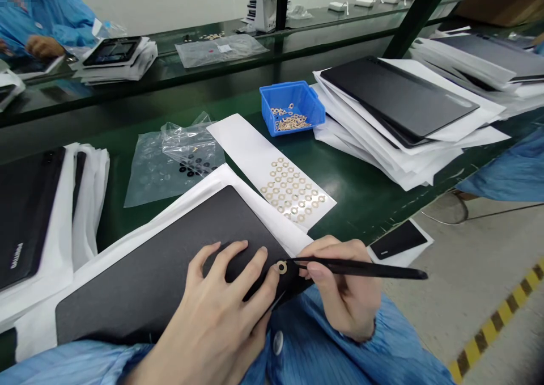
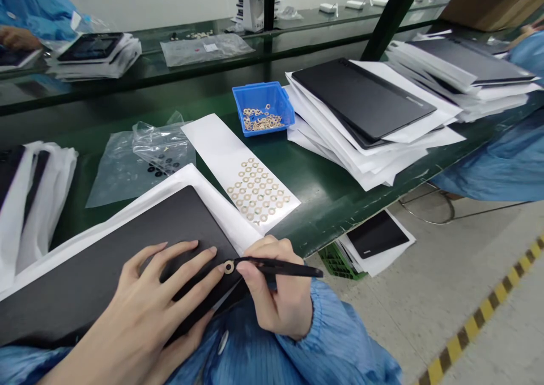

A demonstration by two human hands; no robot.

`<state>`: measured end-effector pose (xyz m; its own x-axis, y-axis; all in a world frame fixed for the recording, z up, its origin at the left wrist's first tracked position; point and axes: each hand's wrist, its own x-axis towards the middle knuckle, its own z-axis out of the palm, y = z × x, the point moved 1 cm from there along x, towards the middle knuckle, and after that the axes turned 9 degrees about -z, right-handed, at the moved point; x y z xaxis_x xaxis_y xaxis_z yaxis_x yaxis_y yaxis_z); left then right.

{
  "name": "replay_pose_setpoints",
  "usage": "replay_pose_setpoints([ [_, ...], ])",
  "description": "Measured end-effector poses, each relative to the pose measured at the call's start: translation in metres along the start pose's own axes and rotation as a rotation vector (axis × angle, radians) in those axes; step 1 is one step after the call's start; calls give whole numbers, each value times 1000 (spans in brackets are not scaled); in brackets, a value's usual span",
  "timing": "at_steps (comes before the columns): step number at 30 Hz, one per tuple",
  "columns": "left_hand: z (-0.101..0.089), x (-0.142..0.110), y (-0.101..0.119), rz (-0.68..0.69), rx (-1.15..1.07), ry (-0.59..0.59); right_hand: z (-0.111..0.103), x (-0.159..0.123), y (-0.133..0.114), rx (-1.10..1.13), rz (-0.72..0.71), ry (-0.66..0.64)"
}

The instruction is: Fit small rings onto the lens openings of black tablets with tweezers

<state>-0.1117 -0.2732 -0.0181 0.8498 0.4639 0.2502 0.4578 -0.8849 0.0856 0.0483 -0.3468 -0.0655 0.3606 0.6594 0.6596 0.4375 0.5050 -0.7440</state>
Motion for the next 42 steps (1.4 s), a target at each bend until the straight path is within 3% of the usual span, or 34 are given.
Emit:
replay_pose_setpoints([
  [6, 6, -2, 2, -35, -43, 9, 4, -3, 3, -27, -45, 39],
  [11, 4, 0, 0, -21, -49, -5, 9, -5, -5, 81, -23, 55],
  [15, 3, 0, -3, 5, -53, -15, -3, 11, -10, 96, -12, 34],
  [18, 3, -1, -2, 6, -49, -19, -20, 54, -2, -128, -76, -114],
  [21, 4, -4, -1, -16, -50, -41, -30, 126, 20, -403, -148, -151],
  [25, 7, -6, 1, -42, -78, -41, -16, 220, 69, -482, -160, -144],
  [29, 0, -5, -3, -60, -102, -116, 2, 264, 115, -516, 36, -300],
  [34, -28, 10, -41, 26, -368, -213, -1, 275, 127, -544, 53, -331],
  [38, -39, 29, -99, -365, -439, -96, 10, 276, 112, -573, 9, -425],
  [40, -34, 36, -127, -579, -399, -63, 31, 270, 101, -559, -45, -517],
  [42, -26, 38, -149, -703, -371, -69, 61, 256, 89, -517, -114, -662],
])
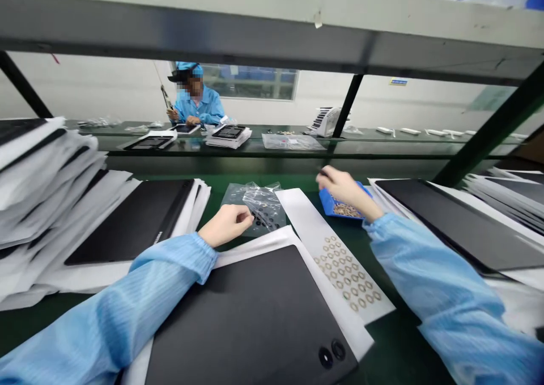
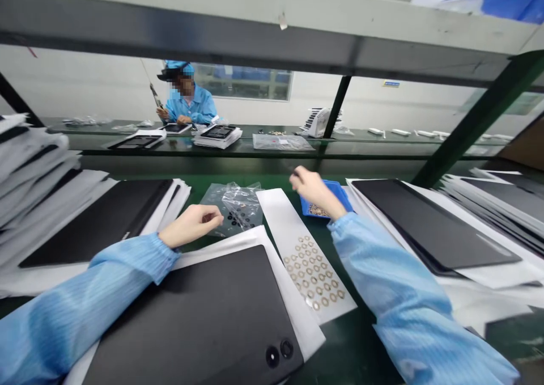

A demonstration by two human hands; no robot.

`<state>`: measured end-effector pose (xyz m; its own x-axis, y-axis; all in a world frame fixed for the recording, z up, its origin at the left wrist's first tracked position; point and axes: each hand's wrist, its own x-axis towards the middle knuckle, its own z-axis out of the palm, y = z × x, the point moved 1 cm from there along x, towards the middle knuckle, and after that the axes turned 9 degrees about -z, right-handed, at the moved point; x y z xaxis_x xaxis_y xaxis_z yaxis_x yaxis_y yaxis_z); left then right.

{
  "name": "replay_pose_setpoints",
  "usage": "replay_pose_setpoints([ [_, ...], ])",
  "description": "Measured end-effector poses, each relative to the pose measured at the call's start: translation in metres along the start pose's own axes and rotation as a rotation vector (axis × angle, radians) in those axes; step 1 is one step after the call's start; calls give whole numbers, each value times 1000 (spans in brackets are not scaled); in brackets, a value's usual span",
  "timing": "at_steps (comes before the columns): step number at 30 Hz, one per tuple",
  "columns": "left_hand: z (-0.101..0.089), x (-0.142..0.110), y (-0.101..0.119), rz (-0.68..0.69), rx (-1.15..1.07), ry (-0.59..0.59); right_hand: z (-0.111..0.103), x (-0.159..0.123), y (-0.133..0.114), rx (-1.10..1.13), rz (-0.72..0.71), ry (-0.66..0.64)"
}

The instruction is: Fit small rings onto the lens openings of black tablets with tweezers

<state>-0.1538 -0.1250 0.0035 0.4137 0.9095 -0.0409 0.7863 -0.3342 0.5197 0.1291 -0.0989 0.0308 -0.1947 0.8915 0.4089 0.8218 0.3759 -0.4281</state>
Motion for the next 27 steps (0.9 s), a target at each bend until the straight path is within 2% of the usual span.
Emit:
replay_pose_setpoints([
  [4, 9, 14, -18, -158, 20, -87, 52, 3, -50, 64, -206, -312],
  [8, 17, 14, -22, -240, -25, -181, 85, -5, -67, 70, -259, -456],
  [12, 26, 16, -27, -299, -137, -264, 95, -4, -64, 47, -256, -465],
  [18, 37, 25, -31, -398, -476, -351, 102, 17, -70, 83, -248, -349],
  [23, 42, 31, -35, -443, -840, -347, 119, 16, -78, 138, -250, -294],
  [27, 46, 34, -46, -477, -996, -328, 127, 16, -67, 154, -239, -287],
])
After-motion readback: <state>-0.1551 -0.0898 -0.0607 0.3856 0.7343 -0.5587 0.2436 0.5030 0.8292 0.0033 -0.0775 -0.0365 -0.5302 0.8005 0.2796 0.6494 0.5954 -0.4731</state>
